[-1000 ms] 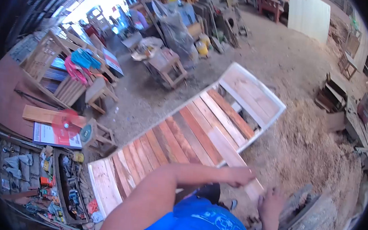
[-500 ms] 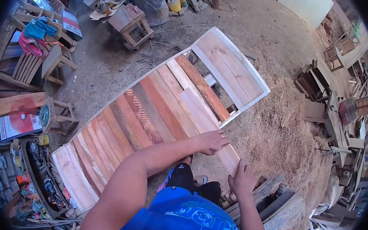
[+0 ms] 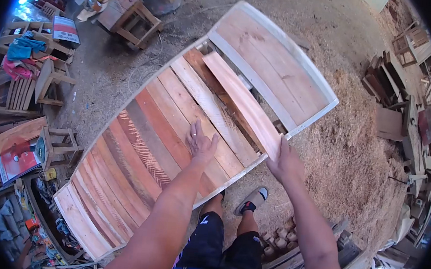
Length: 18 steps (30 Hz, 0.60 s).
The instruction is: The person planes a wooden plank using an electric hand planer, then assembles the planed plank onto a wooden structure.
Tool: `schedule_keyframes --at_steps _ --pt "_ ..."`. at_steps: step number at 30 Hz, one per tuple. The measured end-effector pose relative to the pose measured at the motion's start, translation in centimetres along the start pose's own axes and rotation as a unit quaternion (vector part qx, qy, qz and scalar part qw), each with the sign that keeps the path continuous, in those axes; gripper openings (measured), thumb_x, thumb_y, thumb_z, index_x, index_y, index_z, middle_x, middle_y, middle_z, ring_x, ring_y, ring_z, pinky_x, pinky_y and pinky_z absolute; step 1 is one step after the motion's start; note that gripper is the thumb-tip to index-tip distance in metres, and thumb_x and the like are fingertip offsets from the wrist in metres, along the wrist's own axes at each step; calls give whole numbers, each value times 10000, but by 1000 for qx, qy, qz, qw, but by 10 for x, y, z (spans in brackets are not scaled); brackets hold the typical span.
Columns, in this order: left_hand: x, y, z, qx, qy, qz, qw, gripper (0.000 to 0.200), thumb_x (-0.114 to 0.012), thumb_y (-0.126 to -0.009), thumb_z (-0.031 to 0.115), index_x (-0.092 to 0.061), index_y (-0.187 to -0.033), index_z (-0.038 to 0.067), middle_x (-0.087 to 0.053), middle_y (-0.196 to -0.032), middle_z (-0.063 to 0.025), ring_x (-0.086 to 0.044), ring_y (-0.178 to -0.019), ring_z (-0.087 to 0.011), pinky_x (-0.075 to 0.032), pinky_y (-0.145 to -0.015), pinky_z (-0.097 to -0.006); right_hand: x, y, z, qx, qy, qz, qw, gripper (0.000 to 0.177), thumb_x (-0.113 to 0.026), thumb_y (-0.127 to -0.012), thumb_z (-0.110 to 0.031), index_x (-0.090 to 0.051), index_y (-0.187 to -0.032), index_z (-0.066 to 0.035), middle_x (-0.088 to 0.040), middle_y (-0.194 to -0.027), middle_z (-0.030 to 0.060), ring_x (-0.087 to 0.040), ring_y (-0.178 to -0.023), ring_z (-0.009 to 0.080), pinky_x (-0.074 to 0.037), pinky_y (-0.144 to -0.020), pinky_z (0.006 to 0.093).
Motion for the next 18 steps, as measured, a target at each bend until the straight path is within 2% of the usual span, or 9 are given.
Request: schedule_keyframes --at_steps 1,2,3,4,6,8,10,18 --pt "-12 0 0 3 -2 -10 1000 663 -645 -916 473 -682 -1159 -142 -299 -1619 -122 -246 -1489 -356 -200 -1216 -502 -1 -20 -6 -6 5 -23 1000 907 -750 -820 -460 -334 -1554 -127 -590 -1297 213 -645 -1125 380 -551 -913 482" --pt "-14 1 3 -9 -58 18 998 674 -589 -941 498 -711 -1064 -153 -276 -1636 -112 -224 -1502 -346 -194 -1211 -511 -12 -38 -4 -8 7 -33 999 907 -750 -820 -460 -334 -1554 -127 -590 -1297 213 -645 -1125 380 -551 -913 482" --pt "-15 1 7 -22 -113 46 992 718 -532 -967 524 -741 -970 -163 -253 -1652 -102 -202 -1515 -336 -189 -1206 -520 -12 -55 -10 22 12 12 1000 911 -753 -823 -455 -327 -1558 -126 -589 -1292 210 -642 -1128 378 -550 -913 483" --pt "-14 2 8 -14 -118 37 992 718 -532 -967 524 -741 -970 -163 -253 -1652 -102 -202 -1515 -336 -189 -1206 -520 -10 -69 -21 55 15 53 997 915 -756 -825 -450 -320 -1561 -125 -587 -1287 207 -639 -1132 377 -549 -913 484" --pt "-12 0 8 -5 -88 -22 996 761 -519 -975 520 -709 -980 -217 -224 -1648 -159 -190 -1514 -357 -177 -1198 -543 -23 -91 -25 52 2 24 998 919 -759 -831 -435 -308 -1568 -122 -586 -1269 201 -634 -1138 371 -546 -917 486" --pt "-13 -2 8 -13 -74 -4 997 776 -517 -978 512 -689 -987 -245 -207 -1653 -158 -167 -1517 -366 -159 -1200 -537 -31 -108 -22 46 -10 31 998 937 -758 -820 -446 -309 -1571 -110 -573 -1293 204 -620 -1156 376 -534 -945 488" --pt "-20 -2 5 -1 -100 -32 994 780 -516 -978 505 -673 -1012 -258 -190 -1654 -163 -148 -1522 -364 -136 -1205 -534 -38 -119 -22 39 -4 25 999 948 -761 -818 -449 -304 -1576 -110 -563 -1303 197 -617 -1165 369 -536 -938 485" --pt "-22 -3 5 -2 -93 -44 995 809 -527 -969 498 -603 -1124 -292 -184 -1649 -170 -127 -1529 -372 -121 -1207 -542 -53 -141 -14 45 -5 38 998 961 -783 -818 -450 -295 -1568 -100 -574 -1243 188 -626 -1106 358 -544 -897 460"
Point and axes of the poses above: each hand's wrist, its own y-axis away from the middle knuckle, its own x-axis out of the back of the hand, z = x × y, the point moved 10 cm from there along -y, towards the middle knuckle
